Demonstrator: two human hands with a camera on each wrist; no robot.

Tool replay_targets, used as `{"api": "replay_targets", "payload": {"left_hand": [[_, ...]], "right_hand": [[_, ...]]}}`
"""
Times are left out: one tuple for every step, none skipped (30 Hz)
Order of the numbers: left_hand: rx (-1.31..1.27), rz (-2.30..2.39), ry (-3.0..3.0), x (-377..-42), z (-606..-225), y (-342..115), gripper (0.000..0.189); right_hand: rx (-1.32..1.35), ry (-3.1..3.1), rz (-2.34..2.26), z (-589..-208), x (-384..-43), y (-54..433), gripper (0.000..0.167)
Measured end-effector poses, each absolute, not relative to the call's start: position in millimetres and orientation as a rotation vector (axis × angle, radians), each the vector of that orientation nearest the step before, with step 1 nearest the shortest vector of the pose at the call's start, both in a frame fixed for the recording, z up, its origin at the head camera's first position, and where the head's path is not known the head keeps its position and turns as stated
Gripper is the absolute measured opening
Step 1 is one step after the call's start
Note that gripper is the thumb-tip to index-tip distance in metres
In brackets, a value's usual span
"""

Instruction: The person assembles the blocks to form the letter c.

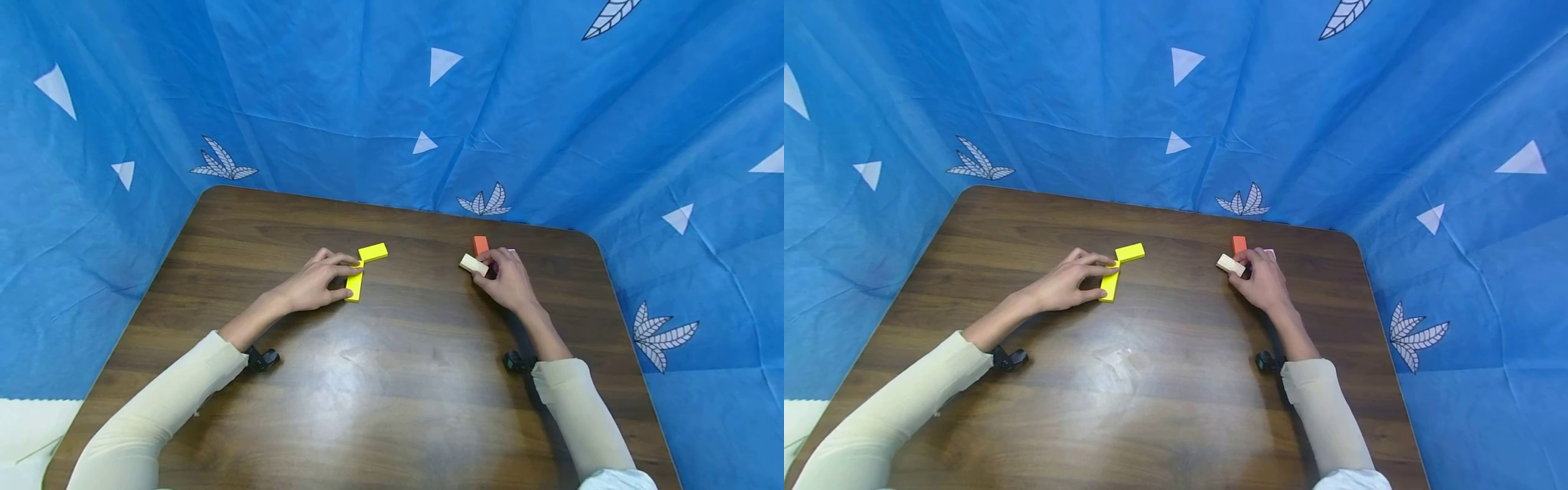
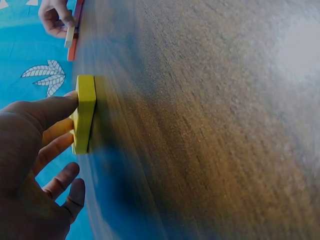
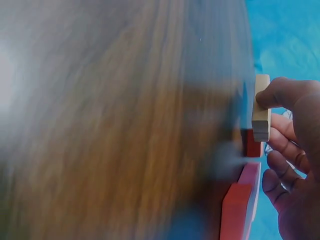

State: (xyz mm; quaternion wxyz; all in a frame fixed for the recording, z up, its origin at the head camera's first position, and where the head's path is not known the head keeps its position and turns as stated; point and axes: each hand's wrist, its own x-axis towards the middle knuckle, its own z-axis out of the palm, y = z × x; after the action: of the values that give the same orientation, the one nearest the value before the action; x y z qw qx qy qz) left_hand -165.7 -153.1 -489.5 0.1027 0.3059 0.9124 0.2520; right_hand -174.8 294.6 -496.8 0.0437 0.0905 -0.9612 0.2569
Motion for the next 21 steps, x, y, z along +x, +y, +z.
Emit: {"api": "replay_targets", "payload": {"left_hand": [[0.901,0.745,2.692,-166,-490,-153,0.055],[0.901,0.745,2.694,-166,-490,-153,0.055],[0.901,0.746,2.695,-166,-490,-153,0.056],[0.902,0.745,2.696,-166,-490,-153,0.056],[0.902,0.744,2.697,-166,-490,-153,0.056],[0.902,0.743,2.698,-166,-490,-153,0.056],[0.902,0.742,2.699,-166,-490,-153,0.056],[0.903,0.741,2.699,-166,-490,-153,0.056],[0.903,0.740,2.697,-166,-490,-153,0.056],[0.904,0.739,2.696,-166,-490,-153,0.056],[0.904,0.738,2.695,-166,-491,-153,0.056],[0.904,0.739,2.693,-166,-491,-153,0.056],[0.906,0.741,2.693,-166,-491,-154,0.056],[0.905,0.743,2.692,-166,-491,-154,0.056],[0.903,0.745,2.692,-165,-491,-154,0.056],[0.902,0.745,2.693,-165,-491,-154,0.056],[0.902,0.745,2.694,-165,-491,-154,0.056],[0.901,0.744,2.696,-165,-491,-154,0.056],[0.899,0.746,2.696,-165,-491,-154,0.056],[0.899,0.745,2.697,-165,-492,-153,0.056],[0.900,0.744,2.698,-165,-492,-153,0.056]], "right_hand": [[0.285,-2.935,0.794,-497,-176,292,0.032],[0.293,-2.932,0.804,-497,-176,290,0.032],[0.301,-2.928,0.814,-497,-178,288,0.032],[0.312,-2.922,0.821,-497,-179,285,0.032],[0.321,-2.917,0.829,-497,-180,283,0.031],[0.329,-2.913,0.836,-497,-181,281,0.032],[0.333,-2.913,0.844,-497,-181,278,0.032],[0.334,-2.916,0.851,-497,-182,276,0.033],[0.334,-2.922,0.856,-497,-183,274,0.033],[0.335,-2.927,0.867,-497,-184,271,0.033],[0.334,-2.932,0.872,-497,-185,269,0.034],[0.336,-2.936,0.879,-498,-186,266,0.034],[0.340,-2.940,0.888,-498,-188,264,0.034],[0.347,-2.940,0.893,-499,-189,261,0.034],[0.353,-2.937,0.906,-499,-191,258,0.034],[0.361,-2.931,0.918,-500,-192,256,0.034],[0.368,-2.924,0.932,-501,-194,253,0.034],[0.376,-2.917,0.951,-501,-196,250,0.033],[0.380,-2.910,0.970,-501,-197,248,0.033],[0.381,-2.906,0.982,-502,-198,245,0.032],[0.379,-2.903,1.000,-502,-199,243,0.032]]}}
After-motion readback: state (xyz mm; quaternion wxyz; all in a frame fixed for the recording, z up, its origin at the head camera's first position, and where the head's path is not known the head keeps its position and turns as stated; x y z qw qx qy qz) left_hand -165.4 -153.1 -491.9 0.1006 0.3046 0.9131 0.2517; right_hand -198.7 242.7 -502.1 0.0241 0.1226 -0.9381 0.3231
